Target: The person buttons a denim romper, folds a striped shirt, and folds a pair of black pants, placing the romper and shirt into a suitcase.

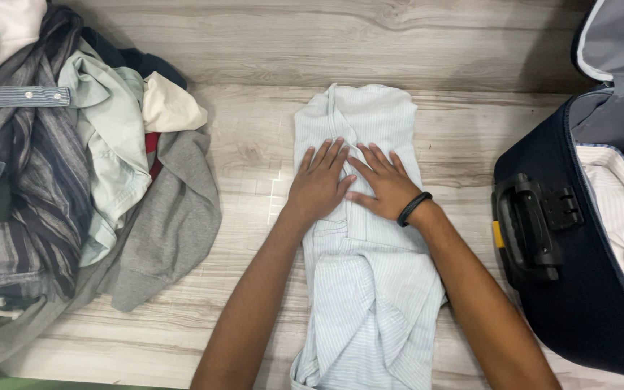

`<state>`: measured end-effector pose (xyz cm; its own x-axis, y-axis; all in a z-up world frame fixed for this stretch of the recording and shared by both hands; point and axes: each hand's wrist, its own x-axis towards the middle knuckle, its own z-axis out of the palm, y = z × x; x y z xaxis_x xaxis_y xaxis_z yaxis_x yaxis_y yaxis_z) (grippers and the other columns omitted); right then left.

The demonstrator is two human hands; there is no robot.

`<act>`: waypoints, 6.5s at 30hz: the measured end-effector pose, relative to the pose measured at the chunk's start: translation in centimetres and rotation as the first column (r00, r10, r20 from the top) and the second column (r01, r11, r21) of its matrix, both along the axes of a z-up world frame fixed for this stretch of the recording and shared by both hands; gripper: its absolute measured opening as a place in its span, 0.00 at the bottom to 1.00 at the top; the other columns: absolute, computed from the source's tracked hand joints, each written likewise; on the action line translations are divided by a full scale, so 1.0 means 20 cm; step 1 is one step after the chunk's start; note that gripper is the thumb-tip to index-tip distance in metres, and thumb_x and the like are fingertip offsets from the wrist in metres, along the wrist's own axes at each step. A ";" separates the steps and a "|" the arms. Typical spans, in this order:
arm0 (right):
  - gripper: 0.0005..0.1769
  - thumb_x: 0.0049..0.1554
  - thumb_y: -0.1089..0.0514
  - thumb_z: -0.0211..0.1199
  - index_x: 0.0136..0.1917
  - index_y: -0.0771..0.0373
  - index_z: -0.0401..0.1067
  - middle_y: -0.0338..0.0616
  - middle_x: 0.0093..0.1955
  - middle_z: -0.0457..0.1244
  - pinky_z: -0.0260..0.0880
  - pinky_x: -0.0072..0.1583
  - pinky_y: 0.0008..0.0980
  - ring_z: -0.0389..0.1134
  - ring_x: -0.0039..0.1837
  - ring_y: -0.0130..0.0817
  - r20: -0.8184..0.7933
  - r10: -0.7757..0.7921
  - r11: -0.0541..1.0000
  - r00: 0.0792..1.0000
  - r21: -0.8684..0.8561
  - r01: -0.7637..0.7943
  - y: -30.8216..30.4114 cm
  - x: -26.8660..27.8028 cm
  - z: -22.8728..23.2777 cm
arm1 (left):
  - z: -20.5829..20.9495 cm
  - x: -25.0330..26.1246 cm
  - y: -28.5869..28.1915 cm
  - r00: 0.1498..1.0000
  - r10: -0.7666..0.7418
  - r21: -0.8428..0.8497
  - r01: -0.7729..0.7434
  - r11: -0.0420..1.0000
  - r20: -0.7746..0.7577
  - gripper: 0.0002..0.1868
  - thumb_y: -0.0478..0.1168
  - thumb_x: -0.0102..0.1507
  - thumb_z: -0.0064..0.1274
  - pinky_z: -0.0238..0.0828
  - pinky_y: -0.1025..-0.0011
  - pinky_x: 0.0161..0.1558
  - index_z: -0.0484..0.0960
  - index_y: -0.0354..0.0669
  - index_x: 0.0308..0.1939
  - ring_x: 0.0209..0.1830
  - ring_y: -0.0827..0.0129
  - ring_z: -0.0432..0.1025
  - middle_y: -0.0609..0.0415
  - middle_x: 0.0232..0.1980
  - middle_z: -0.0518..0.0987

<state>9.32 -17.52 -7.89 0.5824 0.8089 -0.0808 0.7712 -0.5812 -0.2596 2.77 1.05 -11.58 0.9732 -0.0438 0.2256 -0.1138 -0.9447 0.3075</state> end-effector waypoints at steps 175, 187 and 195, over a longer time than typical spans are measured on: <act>0.19 0.55 0.69 0.68 0.61 0.63 0.77 0.48 0.61 0.67 0.67 0.69 0.41 0.67 0.66 0.47 0.014 -0.435 0.782 0.900 0.503 0.369 -0.56 -0.40 0.05 | 0.35 -0.77 0.10 0.823 -0.519 -0.667 0.253 0.700 -0.232 0.09 0.41 0.57 0.64 0.70 0.69 0.34 0.82 0.41 0.35 0.31 0.70 0.73 0.55 0.32 0.80; 0.18 0.57 0.64 0.71 0.61 0.61 0.77 0.43 0.43 0.66 0.71 0.44 0.31 0.67 0.42 0.31 0.034 -0.443 0.767 0.896 0.531 0.359 -0.53 -0.47 0.21 | 0.35 -0.77 -0.06 0.923 -0.338 -0.516 0.384 0.766 0.185 0.22 0.55 0.55 0.67 0.67 0.66 0.34 0.82 0.41 0.37 0.31 0.67 0.70 0.56 0.31 0.75; 0.16 0.55 0.65 0.70 0.57 0.56 0.82 0.37 0.32 0.66 0.62 0.41 0.32 0.61 0.31 0.29 0.101 -0.230 0.873 0.968 0.461 0.159 -0.45 -0.54 0.12 | 0.28 -0.76 -0.05 0.939 -0.335 -0.595 0.313 0.740 0.078 0.07 0.42 0.63 0.63 0.67 0.72 0.31 0.86 0.44 0.36 0.27 0.72 0.71 0.59 0.28 0.77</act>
